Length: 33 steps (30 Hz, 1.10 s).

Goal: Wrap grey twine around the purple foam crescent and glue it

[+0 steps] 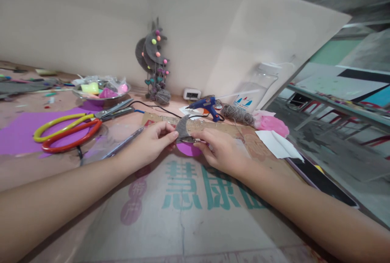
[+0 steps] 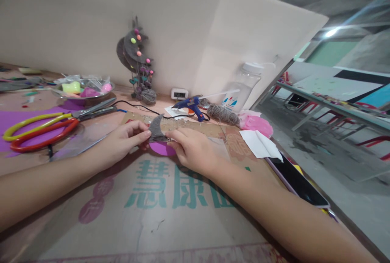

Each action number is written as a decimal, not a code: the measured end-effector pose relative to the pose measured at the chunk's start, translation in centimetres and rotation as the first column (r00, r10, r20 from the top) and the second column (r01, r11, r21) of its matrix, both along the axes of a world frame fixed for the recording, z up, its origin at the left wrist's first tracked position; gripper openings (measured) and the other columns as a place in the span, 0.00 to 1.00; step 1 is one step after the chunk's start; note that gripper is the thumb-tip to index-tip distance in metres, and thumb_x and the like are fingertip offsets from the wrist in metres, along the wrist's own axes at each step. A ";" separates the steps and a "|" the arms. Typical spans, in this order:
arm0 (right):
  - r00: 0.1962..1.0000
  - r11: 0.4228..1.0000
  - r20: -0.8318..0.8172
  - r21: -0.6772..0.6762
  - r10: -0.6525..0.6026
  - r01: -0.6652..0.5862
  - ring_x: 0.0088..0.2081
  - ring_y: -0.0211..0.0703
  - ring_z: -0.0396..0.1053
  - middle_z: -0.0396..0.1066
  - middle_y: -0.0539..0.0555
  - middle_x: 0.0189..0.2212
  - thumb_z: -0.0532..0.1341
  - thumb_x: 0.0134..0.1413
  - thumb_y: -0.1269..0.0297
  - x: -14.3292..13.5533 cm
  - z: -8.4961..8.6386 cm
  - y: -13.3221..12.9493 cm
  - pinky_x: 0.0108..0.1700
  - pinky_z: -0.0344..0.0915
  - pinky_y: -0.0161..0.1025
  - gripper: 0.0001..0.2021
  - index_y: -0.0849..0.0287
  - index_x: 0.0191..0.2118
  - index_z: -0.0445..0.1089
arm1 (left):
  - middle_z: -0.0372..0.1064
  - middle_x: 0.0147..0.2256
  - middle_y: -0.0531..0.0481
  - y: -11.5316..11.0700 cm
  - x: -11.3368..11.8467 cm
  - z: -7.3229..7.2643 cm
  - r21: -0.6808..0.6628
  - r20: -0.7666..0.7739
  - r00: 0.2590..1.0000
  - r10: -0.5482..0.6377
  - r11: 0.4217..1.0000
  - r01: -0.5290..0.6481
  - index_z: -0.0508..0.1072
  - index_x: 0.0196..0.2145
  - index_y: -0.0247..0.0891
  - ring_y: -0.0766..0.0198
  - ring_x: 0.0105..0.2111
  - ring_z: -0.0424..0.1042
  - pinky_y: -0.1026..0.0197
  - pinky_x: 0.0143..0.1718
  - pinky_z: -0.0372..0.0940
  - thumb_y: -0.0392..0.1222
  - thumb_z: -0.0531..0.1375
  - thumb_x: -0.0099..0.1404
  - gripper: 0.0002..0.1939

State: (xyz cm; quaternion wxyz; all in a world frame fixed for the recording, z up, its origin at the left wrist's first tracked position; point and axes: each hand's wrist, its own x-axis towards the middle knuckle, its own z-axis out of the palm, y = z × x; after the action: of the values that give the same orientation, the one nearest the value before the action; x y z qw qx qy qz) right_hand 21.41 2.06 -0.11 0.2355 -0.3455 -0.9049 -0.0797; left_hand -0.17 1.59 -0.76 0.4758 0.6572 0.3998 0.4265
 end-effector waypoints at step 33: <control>0.994 1.000 -0.112 -0.031 -0.005 0.002 0.34 0.42 0.68 0.72 0.54 0.36 0.55 0.57 0.66 0.1 0.1 0.0 0.36 0.63 0.38 0.13 0.58 0.48 0.64 | 0.63 0.22 0.56 0.3 0.1 -0.4 -0.045 0.039 0.999 -0.008 0.999 0.010 0.63 0.27 0.37 0.69 0.24 0.63 0.65 0.29 0.58 0.45 0.55 0.62 0.10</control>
State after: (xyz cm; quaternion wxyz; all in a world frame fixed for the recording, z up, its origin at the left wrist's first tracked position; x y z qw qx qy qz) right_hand 21.51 2.02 -0.04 0.2806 -0.3545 -0.8907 -0.0468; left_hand -0.09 1.90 -1.12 0.5002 0.6396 0.3972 0.4277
